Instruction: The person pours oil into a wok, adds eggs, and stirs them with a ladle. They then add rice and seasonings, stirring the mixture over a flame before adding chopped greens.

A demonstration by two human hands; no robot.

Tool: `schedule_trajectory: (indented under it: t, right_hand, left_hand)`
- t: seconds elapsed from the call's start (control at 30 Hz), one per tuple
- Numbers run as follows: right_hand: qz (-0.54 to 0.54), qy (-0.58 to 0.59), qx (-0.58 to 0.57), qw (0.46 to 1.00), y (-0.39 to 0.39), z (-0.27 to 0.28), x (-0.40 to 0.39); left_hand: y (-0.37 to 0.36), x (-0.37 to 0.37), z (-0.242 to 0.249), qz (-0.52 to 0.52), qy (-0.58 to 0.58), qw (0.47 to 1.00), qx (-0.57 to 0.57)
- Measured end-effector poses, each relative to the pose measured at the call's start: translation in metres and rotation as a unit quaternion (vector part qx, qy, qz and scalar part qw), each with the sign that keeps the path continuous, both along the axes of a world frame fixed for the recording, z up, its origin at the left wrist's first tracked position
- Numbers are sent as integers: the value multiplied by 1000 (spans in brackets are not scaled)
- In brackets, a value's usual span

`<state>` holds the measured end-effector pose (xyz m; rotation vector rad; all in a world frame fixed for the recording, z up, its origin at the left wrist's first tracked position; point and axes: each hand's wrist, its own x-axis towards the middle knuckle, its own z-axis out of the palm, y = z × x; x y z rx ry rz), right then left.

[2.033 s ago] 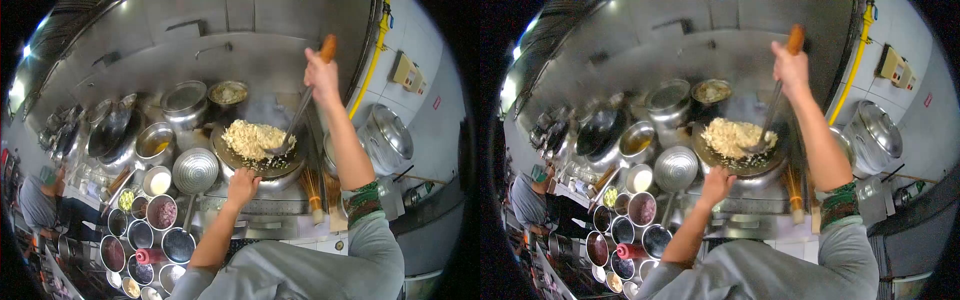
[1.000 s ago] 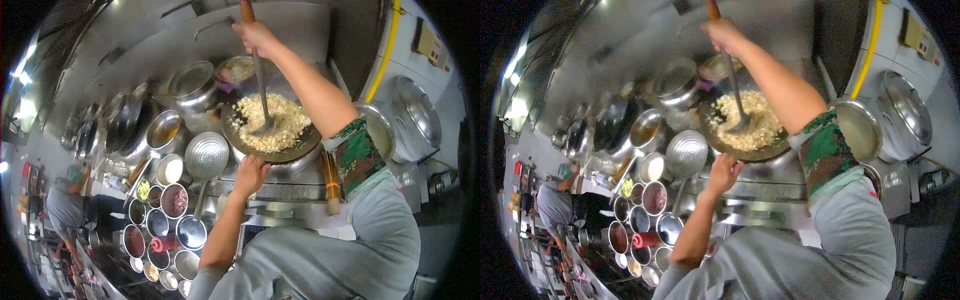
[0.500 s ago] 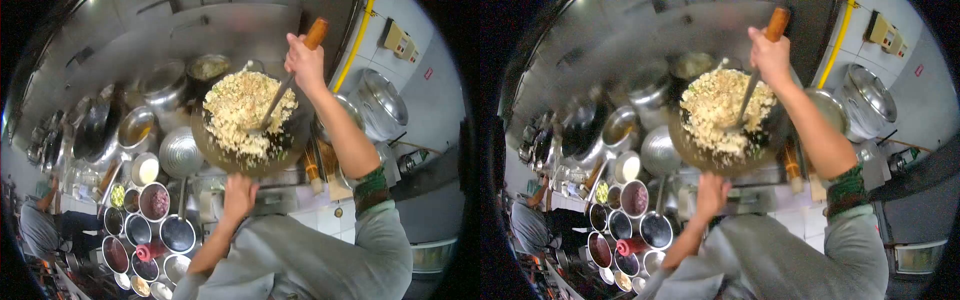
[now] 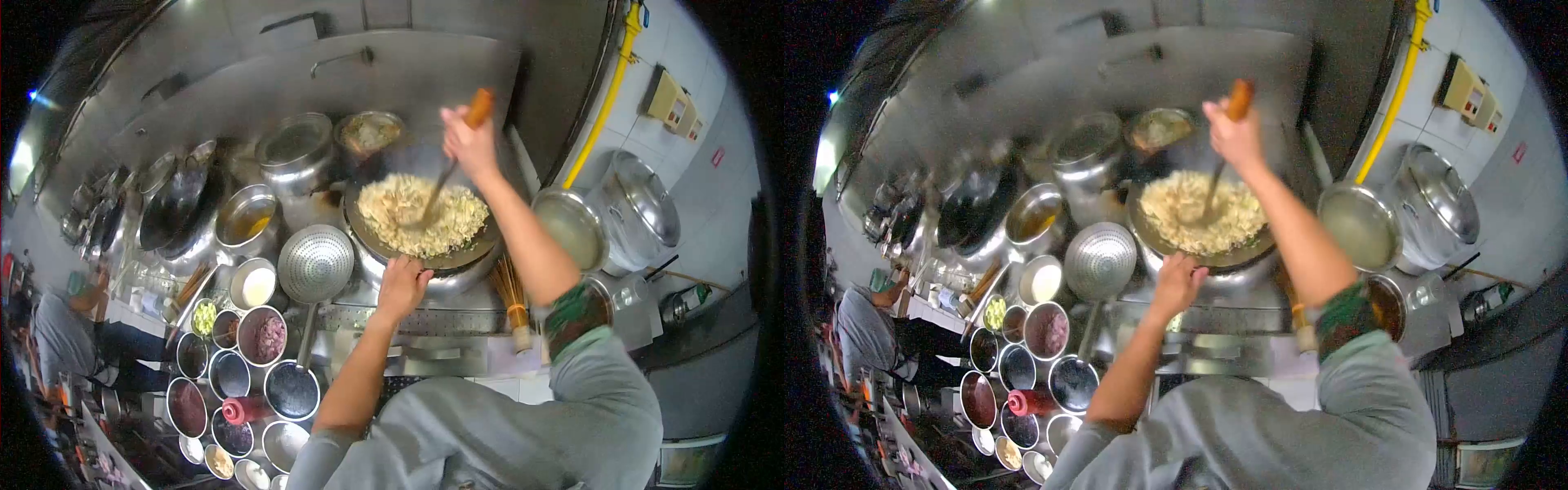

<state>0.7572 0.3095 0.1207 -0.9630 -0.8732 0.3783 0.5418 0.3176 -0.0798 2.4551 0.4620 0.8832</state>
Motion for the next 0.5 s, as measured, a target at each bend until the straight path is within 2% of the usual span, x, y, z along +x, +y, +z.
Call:
schedule_trajectory:
  t: [0.1,0.13,0.2,0.3,0.33,0.4,0.5]
  right_hand:
    - [-12,-19,-74,997,24,39,47]
    - [-56,-42,-107,992,19,58,57]
    - [56,-30,-83,995,-1,76,87]
    - [-74,24,-46,996,-3,18,51]
    - [-84,44,5,995,9,3,48]
    - [-62,61,6,996,29,6,63]
    - [-141,71,-102,982,24,56,82]
  left_hand:
    - [-2,-1,6,-7,28,1000,-3]
    - [-4,3,9,-8,18,1000,-8]
    - [-4,2,11,4,6,1000,-21]
    - [1,3,10,-2,25,1000,-12]
    - [1,4,9,0,23,1000,-8]
    - [-1,0,6,-4,26,1000,-1]
    - [-27,-16,23,-4,8,1000,-19]
